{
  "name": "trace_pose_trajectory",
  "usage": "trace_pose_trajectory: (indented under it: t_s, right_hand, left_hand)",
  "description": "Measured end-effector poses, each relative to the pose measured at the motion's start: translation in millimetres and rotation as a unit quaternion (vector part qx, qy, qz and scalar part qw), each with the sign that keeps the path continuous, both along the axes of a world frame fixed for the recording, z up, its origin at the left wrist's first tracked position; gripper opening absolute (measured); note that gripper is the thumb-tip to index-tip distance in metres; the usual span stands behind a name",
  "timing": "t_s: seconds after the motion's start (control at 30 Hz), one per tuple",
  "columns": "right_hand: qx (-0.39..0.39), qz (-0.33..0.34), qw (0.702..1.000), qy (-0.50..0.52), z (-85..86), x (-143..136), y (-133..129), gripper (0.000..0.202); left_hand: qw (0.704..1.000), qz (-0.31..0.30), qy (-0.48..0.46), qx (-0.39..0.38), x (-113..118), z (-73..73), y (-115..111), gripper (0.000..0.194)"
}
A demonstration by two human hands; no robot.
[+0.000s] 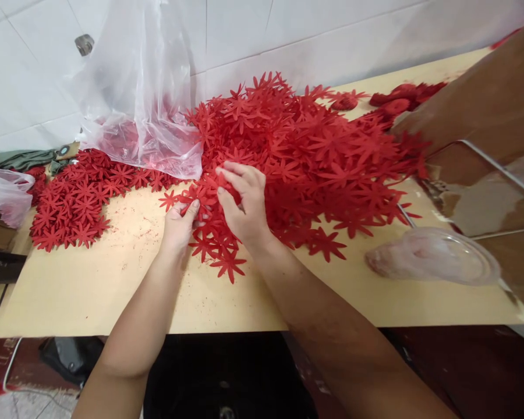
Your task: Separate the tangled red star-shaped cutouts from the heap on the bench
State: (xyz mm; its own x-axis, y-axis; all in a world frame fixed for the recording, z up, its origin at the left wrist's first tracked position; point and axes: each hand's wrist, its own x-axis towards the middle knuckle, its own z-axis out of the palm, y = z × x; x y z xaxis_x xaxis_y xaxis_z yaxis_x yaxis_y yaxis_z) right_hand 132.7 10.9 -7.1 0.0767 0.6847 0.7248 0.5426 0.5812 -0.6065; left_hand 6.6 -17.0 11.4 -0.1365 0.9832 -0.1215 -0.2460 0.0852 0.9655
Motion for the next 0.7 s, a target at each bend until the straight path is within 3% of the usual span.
trace_pose_trajectory:
  t_s: [0.13, 0.27, 0.33, 0.43, 0.57, 0.7]
  right_hand:
    - [-0.007, 0.000, 1.000, 0.009, -3.4, -2.6, 0.7, 0.037]
    - [-0.035, -0.033, 0.998, 0.033, -1.0, -0.6, 1.6, 0.037]
    - [-0.050, -0.009, 0.998, 0.042, 4.4, -1.4, -1.8, 0.024]
    - [-0.088, 0.089, 0.990, 0.071, 9.6, -6.4, -7.5, 0.022]
    - [-0.201, 0.202, 0.943, 0.171, 6.4, -13.6, -7.5, 0.024]
    - [-0.267, 0.257, 0.878, 0.304, 6.3, -14.8, -3.5, 0.022]
  left_hand:
    - [1.000, -0.008, 0.027, 0.007, 0.3, 2.4, -1.1, 0.036]
    - [0.999, 0.042, 0.002, -0.009, -0.3, 2.1, 1.2, 0.038]
    - [0.999, 0.048, -0.014, -0.016, -1.8, 0.2, 3.1, 0.039]
    - [0.999, 0.024, -0.025, -0.019, -5.1, -3.4, 4.8, 0.034]
    - [0.998, -0.013, -0.055, -0.019, -8.2, -4.3, 3.9, 0.030]
    - [0.995, -0.059, -0.075, -0.003, -8.2, -0.8, 2.7, 0.024]
